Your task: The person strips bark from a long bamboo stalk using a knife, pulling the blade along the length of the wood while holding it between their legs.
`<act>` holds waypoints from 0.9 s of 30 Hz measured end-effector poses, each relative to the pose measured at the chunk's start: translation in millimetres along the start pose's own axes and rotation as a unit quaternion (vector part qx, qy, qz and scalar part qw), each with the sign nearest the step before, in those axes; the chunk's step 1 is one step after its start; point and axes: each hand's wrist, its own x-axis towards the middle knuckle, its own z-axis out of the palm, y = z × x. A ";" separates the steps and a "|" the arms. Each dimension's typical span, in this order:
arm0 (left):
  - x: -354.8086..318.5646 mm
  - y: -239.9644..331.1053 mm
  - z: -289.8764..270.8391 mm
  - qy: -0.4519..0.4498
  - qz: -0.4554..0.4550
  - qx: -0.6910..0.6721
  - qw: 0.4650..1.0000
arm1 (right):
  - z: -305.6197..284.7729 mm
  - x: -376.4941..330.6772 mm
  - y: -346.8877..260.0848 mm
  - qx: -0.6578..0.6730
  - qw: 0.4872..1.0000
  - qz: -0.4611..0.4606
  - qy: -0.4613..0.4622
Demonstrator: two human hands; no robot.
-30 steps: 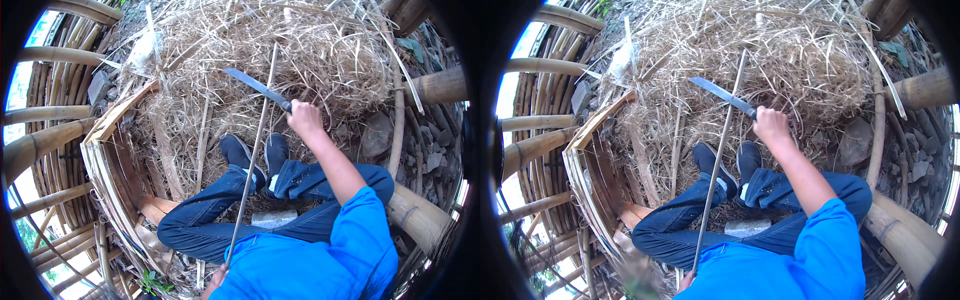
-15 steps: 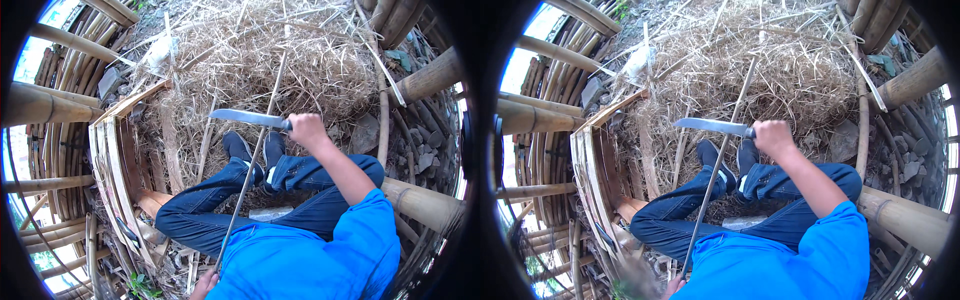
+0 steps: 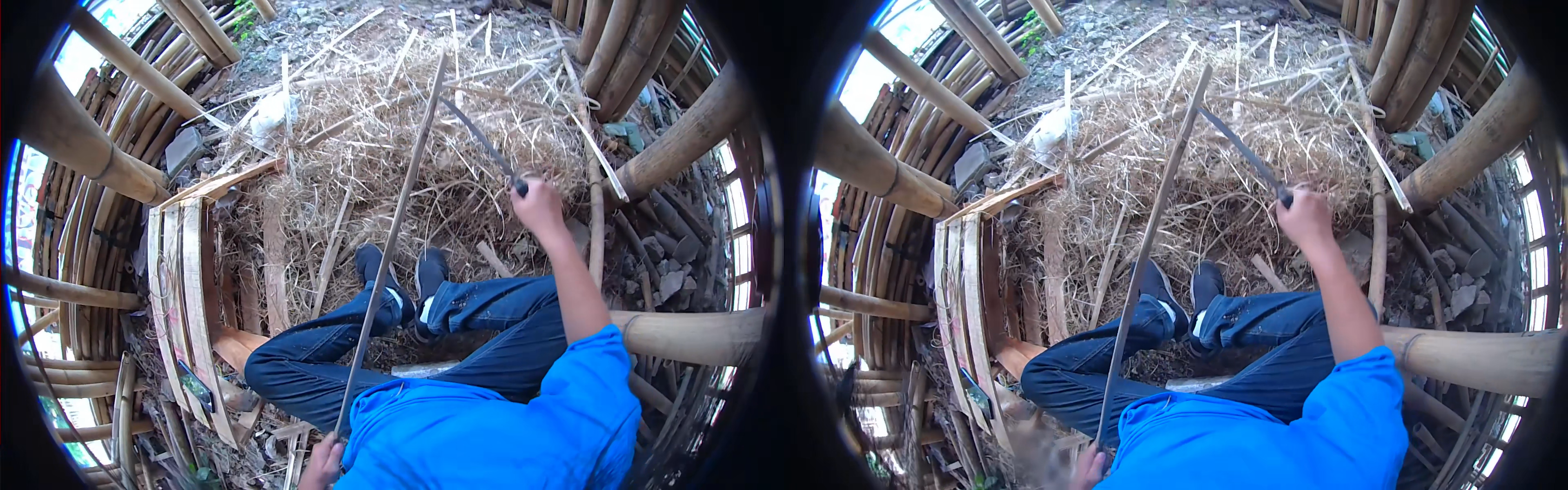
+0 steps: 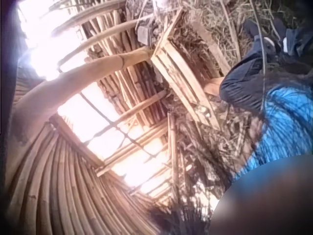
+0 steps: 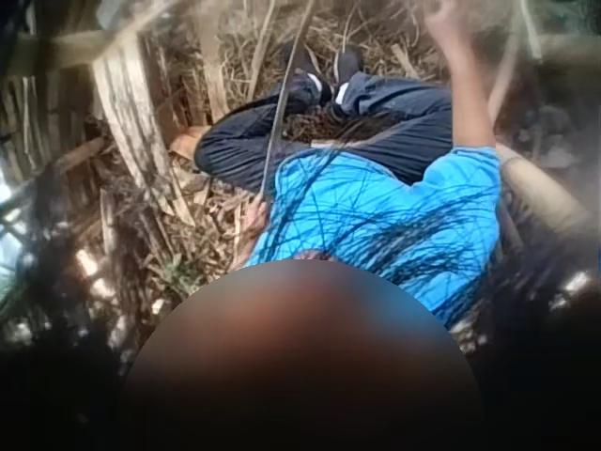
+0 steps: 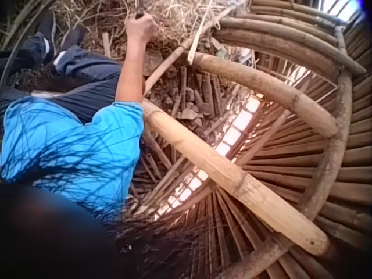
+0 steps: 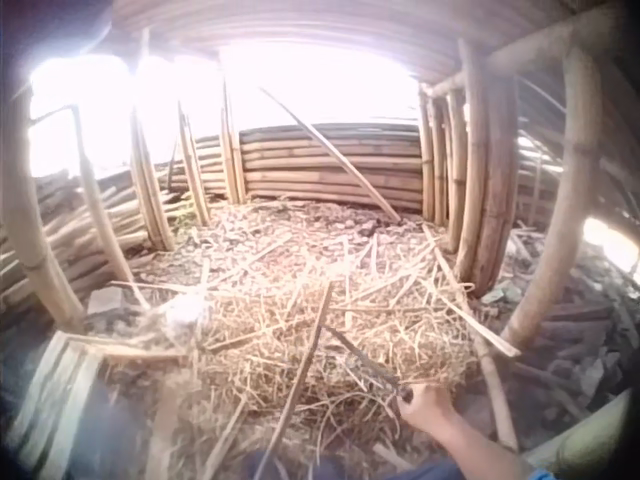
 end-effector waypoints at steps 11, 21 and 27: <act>116.4 127.8 2.6 -0.074 0.145 -0.154 0.974 | 111.5 -147.4 -17.3 0.540 0.790 0.278 -0.082; 153.1 225.9 50.7 -0.267 0.153 -0.333 0.892 | 27.6 -105.6 -38.1 0.721 0.677 0.146 0.042; 149.2 234.2 55.6 -0.309 0.197 -0.388 0.846 | 7.0 -123.7 -57.5 0.776 0.616 0.129 -0.037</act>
